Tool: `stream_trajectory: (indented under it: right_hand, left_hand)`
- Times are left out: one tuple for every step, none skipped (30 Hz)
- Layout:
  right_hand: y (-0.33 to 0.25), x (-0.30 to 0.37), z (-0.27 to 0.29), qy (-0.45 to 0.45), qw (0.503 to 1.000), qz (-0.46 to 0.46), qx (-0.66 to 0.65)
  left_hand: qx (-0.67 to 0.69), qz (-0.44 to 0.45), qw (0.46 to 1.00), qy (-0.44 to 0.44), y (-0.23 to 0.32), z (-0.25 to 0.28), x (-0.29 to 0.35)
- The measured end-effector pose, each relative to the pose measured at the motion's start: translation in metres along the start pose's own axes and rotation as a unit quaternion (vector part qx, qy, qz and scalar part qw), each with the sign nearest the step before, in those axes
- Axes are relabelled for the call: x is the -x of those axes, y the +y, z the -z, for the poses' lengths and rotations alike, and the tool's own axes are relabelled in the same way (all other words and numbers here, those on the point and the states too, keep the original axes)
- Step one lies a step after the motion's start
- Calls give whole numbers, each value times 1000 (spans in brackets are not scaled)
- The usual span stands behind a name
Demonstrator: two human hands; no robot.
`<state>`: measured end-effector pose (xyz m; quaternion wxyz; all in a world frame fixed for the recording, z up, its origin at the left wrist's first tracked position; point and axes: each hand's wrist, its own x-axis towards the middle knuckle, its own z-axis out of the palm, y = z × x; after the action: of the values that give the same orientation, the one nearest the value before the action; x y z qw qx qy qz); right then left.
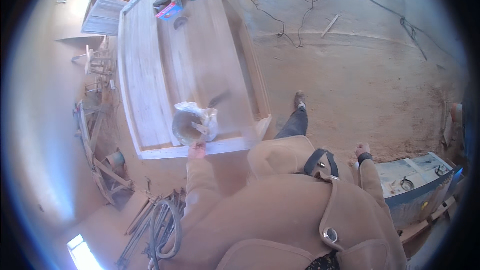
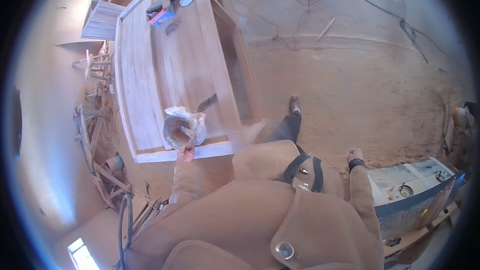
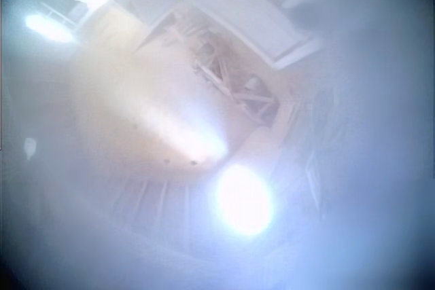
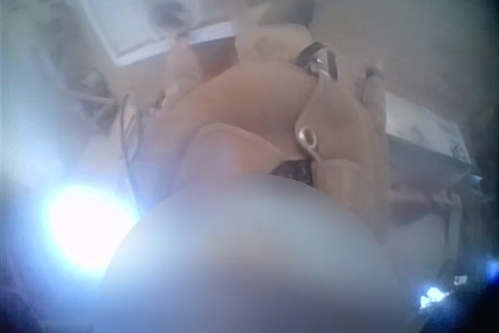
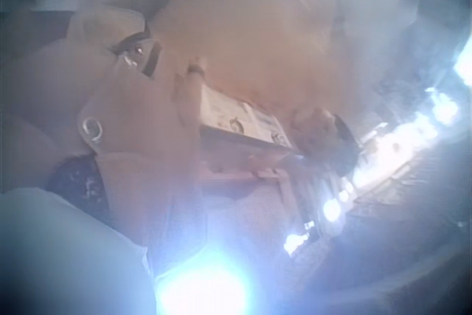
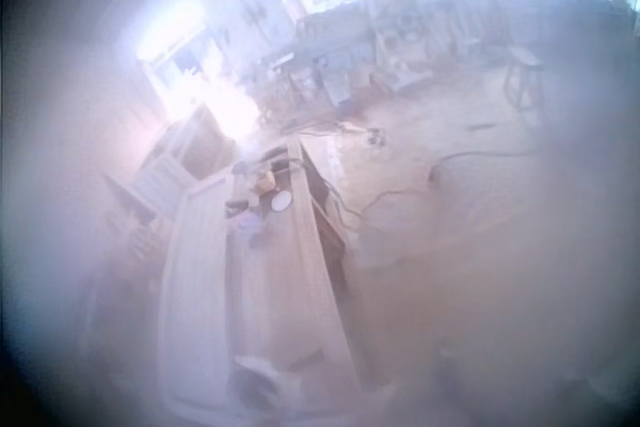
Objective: The person carves a decorative panel on a wooden board using a chisel and mallet, then smooths the surface with an angle grinder and a sanding block. The person applies a paste-like substance to the carved area and spreads it with a putty knife before moving the board and a bucket across the workshop.
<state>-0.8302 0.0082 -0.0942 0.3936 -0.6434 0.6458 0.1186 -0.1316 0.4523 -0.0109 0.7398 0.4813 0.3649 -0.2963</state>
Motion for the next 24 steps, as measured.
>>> stream_trajectory:
  right_hand:
    - [-3, -12, 15, 3, 999, -35, 25]
    - [-4, -20, 29, 4, 1000, -5, 16]
    - [-5, -25, 38, 1, 1000, -6, 24]
    - [-7, -36, 49, -4, 999, -15, 35]
    - [-12, -52, 60, -10, 1000, -28, 8]
    - [-16, -64, 68, -23, 998, -51, -17]
    - [-17, -71, 73, -42, 995, -83, -42]
    - [-21, -80, 75, -34, 997, -60, -27]
    - [-28, -92, 78, -30, 999, -44, -10]
    - [-32, -103, 85, -19, 997, -63, 29]
    - [-37, -111, 93, -55, 998, -35, 15]
    - [-45, -121, 94, -59, 998, -6, 19]
    - [-52, -128, 97, -58, 997, 2, 41]
    - [-58, -136, 105, -57, 996, 12, 63]
    - [-66, -148, 110, -74, 995, 12, 72]
    - [-76, -160, 114, -93, 992, 31, 81]
    - [-86, -173, 118, -110, 988, 42, 99]
    - [-97, -188, 125, -122, 983, 37, 132]
    - [-110, -205, 134, -130, 978, 73, 145]
    - [-124, -221, 140, -133, 972, 91, 172]
    - [-139, -235, 145, -135, 965, 100, 203]
    - [-158, -252, 149, -118, 960, 125, 223]
    - [-178, -267, 153, -96, 953, 137, 253]
    - [-201, -282, 160, -110, 946, 172, 250]
  left_hand:
    - [20, 14, 1000, -7, 0, -5, -4]
    - [42, 22, 998, 29, -5, -9, -5]
    - [10, -27, 998, 49, -11, -14, -4]
    - [23, -35, 998, 56, -16, -24, -4]
    - [50, -36, 995, 80, -19, -35, -4]
    - [78, -37, 989, 121, -20, -44, -1]
    - [66, -54, 991, 101, -21, -51, 4]
    - [60, -70, 991, 95, -22, -58, 8]
    - [56, -85, 991, 91, -25, -63, 13]
    - [58, -87, 991, 79, -25, -64, 20]
    - [59, -90, 992, 64, -23, -66, 25]
    - [65, -95, 991, 70, -21, -68, 28]
    - [85, -82, 991, 67, -20, -69, 33]
    - [90, -79, 992, 46, -22, -70, 38]
    - [103, -79, 990, 51, -25, -71, 43]
    - [125, -79, 986, 81, -30, -71, 52]
    - [130, -83, 986, 62, -37, -71, 63]
    - [142, -87, 984, 66, -45, -72, 74]
    - [163, -92, 979, 86, -57, -74, 86]
    - [155, -108, 979, 75, -72, -75, 100]
    - [152, -124, 977, 84, -85, -75, 116]
    - [148, -136, 973, 110, -94, -77, 131]
    - [171, -123, 975, 71, -106, -77, 148]
    - [178, -122, 972, 88, -118, -79, 162]
